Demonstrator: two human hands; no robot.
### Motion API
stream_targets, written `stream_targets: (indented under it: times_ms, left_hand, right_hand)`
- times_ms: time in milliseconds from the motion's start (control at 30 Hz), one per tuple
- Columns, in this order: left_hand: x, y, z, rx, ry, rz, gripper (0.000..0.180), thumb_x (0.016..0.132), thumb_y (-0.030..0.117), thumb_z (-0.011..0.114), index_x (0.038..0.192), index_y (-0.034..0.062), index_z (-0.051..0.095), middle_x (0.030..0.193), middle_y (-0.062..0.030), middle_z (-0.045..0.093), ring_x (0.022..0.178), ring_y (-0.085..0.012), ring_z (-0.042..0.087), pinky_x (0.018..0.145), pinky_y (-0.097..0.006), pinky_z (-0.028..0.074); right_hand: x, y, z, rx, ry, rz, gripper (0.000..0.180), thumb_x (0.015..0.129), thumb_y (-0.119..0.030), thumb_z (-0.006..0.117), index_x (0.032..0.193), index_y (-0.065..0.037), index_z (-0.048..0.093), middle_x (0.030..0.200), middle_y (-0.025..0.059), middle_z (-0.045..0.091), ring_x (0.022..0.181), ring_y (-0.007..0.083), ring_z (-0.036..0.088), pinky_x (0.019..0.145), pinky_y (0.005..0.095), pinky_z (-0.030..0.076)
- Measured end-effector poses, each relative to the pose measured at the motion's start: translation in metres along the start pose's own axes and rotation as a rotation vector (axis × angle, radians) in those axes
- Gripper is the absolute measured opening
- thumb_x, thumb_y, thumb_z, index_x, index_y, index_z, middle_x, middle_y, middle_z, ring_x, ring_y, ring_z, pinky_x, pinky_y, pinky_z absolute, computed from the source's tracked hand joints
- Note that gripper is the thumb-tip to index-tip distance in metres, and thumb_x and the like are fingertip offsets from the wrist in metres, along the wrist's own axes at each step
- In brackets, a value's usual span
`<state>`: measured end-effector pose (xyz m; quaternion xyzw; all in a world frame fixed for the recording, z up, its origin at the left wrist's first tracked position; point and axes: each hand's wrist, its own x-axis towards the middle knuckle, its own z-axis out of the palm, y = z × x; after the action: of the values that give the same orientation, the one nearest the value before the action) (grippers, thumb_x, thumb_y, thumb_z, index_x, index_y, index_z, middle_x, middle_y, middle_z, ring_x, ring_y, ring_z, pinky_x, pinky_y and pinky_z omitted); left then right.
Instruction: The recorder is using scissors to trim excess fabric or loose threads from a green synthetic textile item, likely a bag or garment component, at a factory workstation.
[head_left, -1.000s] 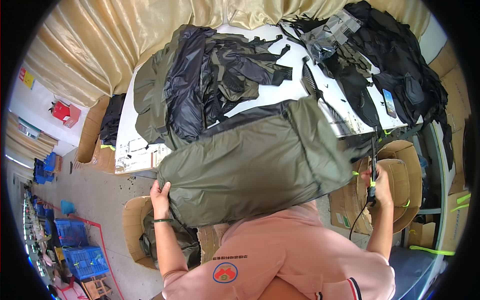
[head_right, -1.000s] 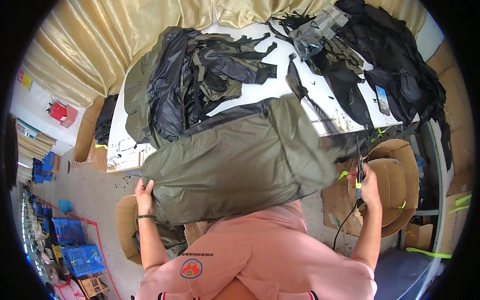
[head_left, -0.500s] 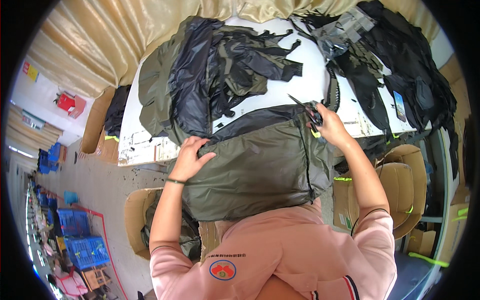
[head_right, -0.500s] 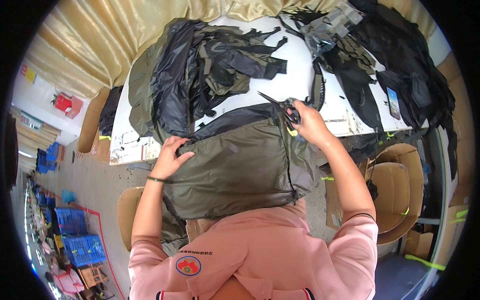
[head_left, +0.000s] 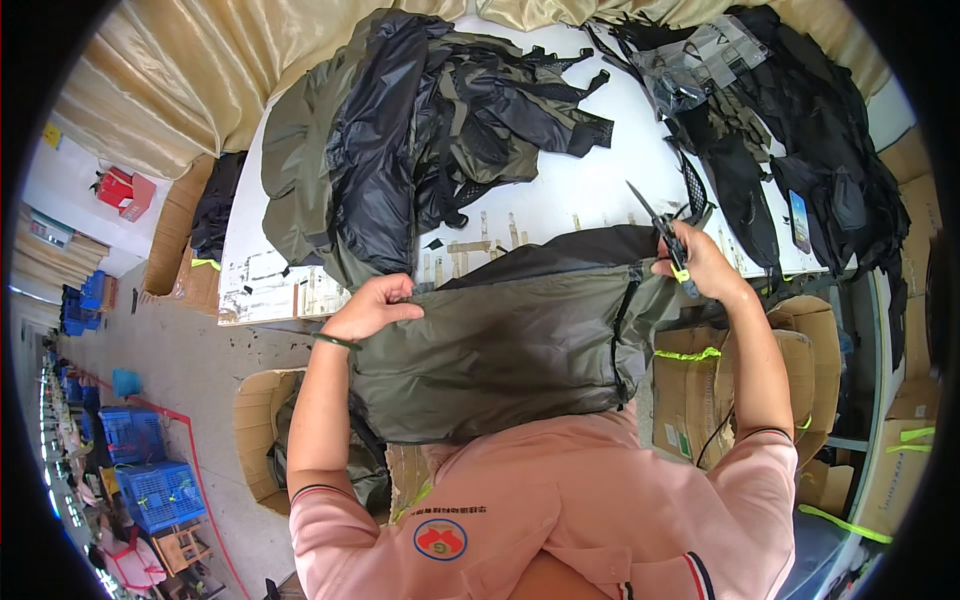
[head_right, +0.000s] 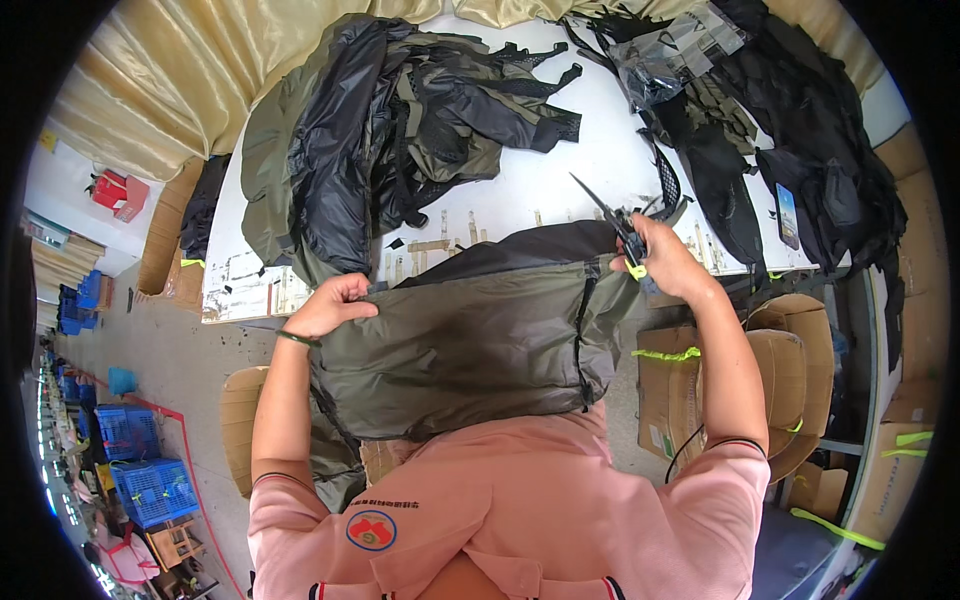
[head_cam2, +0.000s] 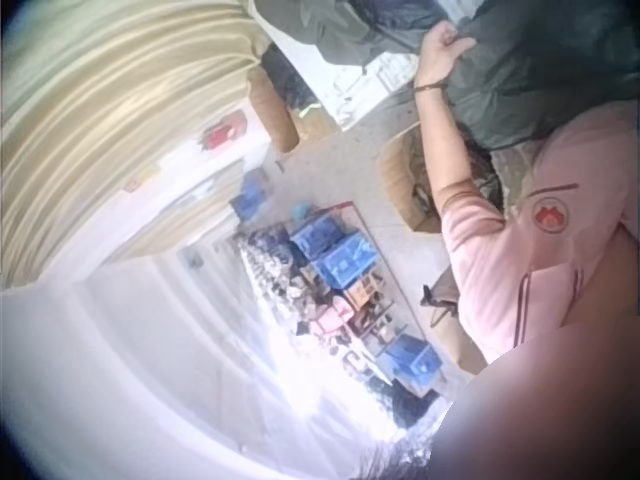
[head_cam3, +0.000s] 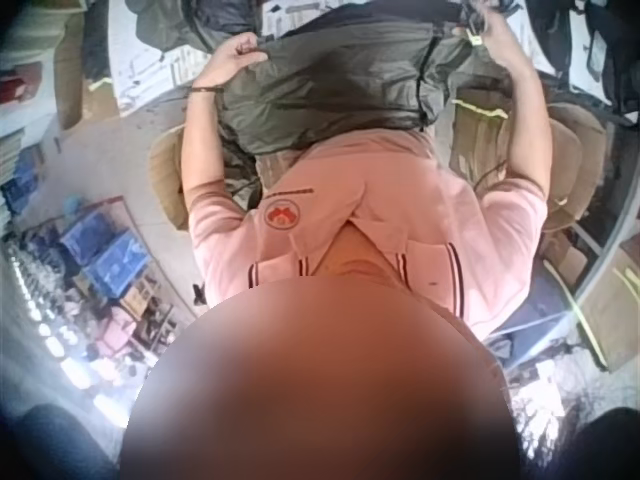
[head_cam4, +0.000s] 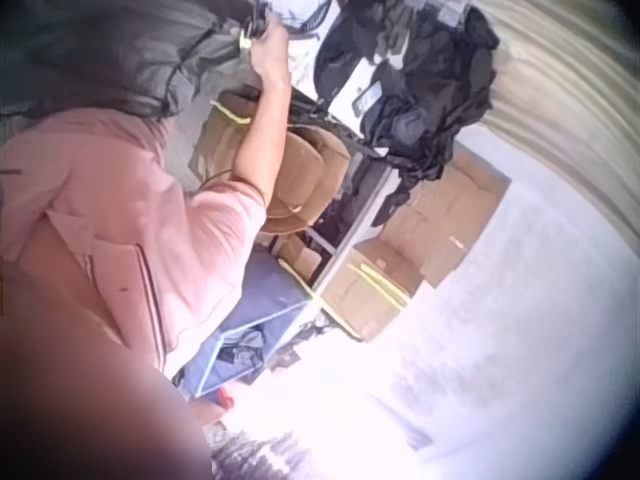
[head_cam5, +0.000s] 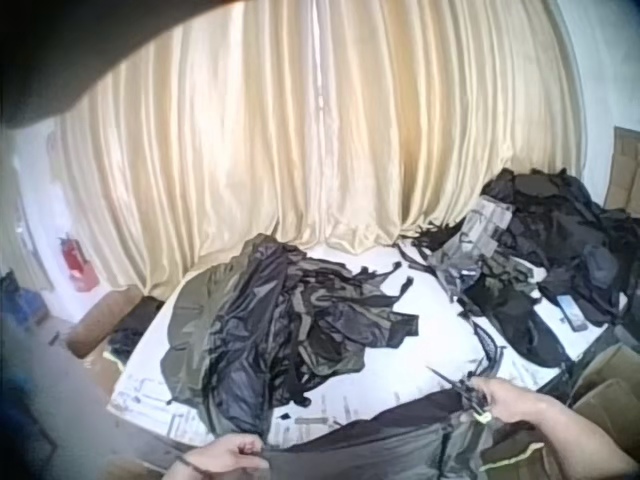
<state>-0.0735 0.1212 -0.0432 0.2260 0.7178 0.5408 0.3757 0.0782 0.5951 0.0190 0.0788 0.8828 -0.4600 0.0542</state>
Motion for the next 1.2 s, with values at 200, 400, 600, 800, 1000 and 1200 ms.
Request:
stream_targets:
  times_ms: [200,400,600,800,1000,1200]
  left_hand:
    - [0.034,0.050,0.040,0.593,-0.018,0.364,0.024,0.082,0.018,0.075,0.098,0.0057,0.061,0.081,-0.0009,0.057,0.077,-0.0118,0.054,0.068,-0.027,0.044]
    - [0.096,0.082,0.108,0.574,-0.218,0.486,0.031,0.081,0.026,0.075,0.101,0.0048,0.062,0.087,-0.0060,0.060,0.080,-0.0167,0.057,0.070,-0.030,0.046]
    - [0.163,0.084,0.165,0.400,-0.514,0.292,0.035,0.079,0.018,0.077,0.105,0.0030,0.061,0.086,-0.0040,0.064,0.078,-0.0119,0.057,0.069,-0.029,0.047]
    - [0.173,0.071,0.173,0.074,-0.720,0.131,0.037,0.076,0.005,0.075,0.110,-0.0003,0.061,0.088,-0.0034,0.066,0.079,-0.0102,0.059,0.072,-0.027,0.048]
    - [0.154,0.082,0.171,0.045,-0.662,0.149,0.039,0.076,0.006,0.074,0.112,-0.0011,0.060,0.086,-0.0014,0.063,0.078,-0.0085,0.055,0.073,-0.024,0.046]
    - [0.148,0.091,0.169,0.093,-0.689,0.120,0.035,0.079,0.005,0.072,0.111,0.0003,0.060,0.088,0.0016,0.060,0.078,-0.0055,0.052,0.073,-0.022,0.044]
  right_hand:
    - [-0.011,0.020,-0.003,-0.056,0.017,0.007,0.021,0.077,0.010,0.067,0.090,0.002,0.052,0.079,0.0026,0.055,0.075,0.0081,0.056,0.069,0.0268,0.049]
    - [-0.005,0.005,-0.001,-0.094,-0.033,0.013,0.018,0.078,0.010,0.066,0.090,0.002,0.054,0.078,0.0017,0.056,0.075,0.0074,0.057,0.069,0.0256,0.048]
    - [-0.012,0.001,-0.004,-0.098,-0.056,-0.030,0.019,0.079,0.012,0.063,0.093,0.002,0.054,0.080,0.0010,0.057,0.079,0.0066,0.058,0.069,0.0249,0.048]
    - [-0.020,0.017,-0.015,-0.332,-0.058,-0.126,0.032,0.070,-0.007,0.080,0.088,-0.003,0.054,0.076,0.0094,0.054,0.068,0.0200,0.053,0.066,0.0302,0.045]
    - [-0.021,-0.018,-0.043,-0.882,-0.140,-0.380,0.042,0.063,-0.027,0.080,0.092,-0.005,0.058,0.086,0.0115,0.059,0.083,0.0339,0.060,0.076,0.0419,0.046]
    - [-0.014,-0.029,-0.048,-0.952,-0.233,-0.403,0.041,0.063,-0.030,0.080,0.091,-0.006,0.061,0.082,0.0105,0.059,0.082,0.0313,0.061,0.080,0.0389,0.044]
